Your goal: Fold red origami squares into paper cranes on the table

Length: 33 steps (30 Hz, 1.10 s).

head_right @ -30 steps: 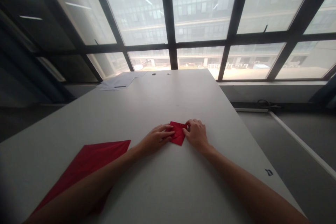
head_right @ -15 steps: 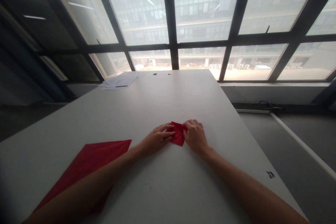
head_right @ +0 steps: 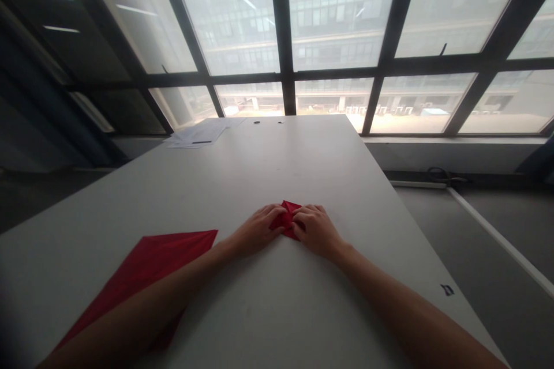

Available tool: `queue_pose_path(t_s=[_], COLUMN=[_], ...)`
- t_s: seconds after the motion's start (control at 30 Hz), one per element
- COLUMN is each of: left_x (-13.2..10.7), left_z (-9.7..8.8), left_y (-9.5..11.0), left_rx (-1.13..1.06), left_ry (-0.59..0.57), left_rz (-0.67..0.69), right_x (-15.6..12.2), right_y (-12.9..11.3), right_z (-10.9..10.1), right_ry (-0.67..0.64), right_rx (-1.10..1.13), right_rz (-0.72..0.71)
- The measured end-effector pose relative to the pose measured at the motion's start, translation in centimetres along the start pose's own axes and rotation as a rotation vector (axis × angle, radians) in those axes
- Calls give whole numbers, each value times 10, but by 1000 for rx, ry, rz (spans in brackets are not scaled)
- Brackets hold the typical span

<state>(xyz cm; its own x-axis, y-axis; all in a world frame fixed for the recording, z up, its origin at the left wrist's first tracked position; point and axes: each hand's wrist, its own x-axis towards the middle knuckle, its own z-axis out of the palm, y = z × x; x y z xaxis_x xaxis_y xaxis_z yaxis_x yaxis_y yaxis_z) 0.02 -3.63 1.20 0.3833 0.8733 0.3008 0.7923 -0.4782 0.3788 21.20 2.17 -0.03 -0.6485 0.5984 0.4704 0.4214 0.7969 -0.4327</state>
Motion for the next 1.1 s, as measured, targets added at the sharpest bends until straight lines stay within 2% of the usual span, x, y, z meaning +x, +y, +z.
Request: queue_pose_path(t_s=[0.33, 0.57, 0.77, 0.97, 1.03, 1.1], left_x=[3, 3, -2, 0, 1, 1], left_z=[-2, 0, 0, 5, 5, 4], left_y=[-1, -11, -10, -17, -17, -16], left_rx=[135, 145, 253, 324, 323, 295], left_ry=[-70, -240, -184, -119, -80, -79], left_rz=[55, -1, -108, -236, -224, -138], right_x=[-2, -3, -2, -3, -3, -3], right_y=[-11, -23, -28, -22, -22, -23], right_z=[-6, -13, -17, -14, -14, -14], right_ry=[-86, -164, -191, -198, -199, -201], right_rx=[-84, -113, -163, -177, -169, -156], right_rz=[-15, -73, -85, -80, -77, -77])
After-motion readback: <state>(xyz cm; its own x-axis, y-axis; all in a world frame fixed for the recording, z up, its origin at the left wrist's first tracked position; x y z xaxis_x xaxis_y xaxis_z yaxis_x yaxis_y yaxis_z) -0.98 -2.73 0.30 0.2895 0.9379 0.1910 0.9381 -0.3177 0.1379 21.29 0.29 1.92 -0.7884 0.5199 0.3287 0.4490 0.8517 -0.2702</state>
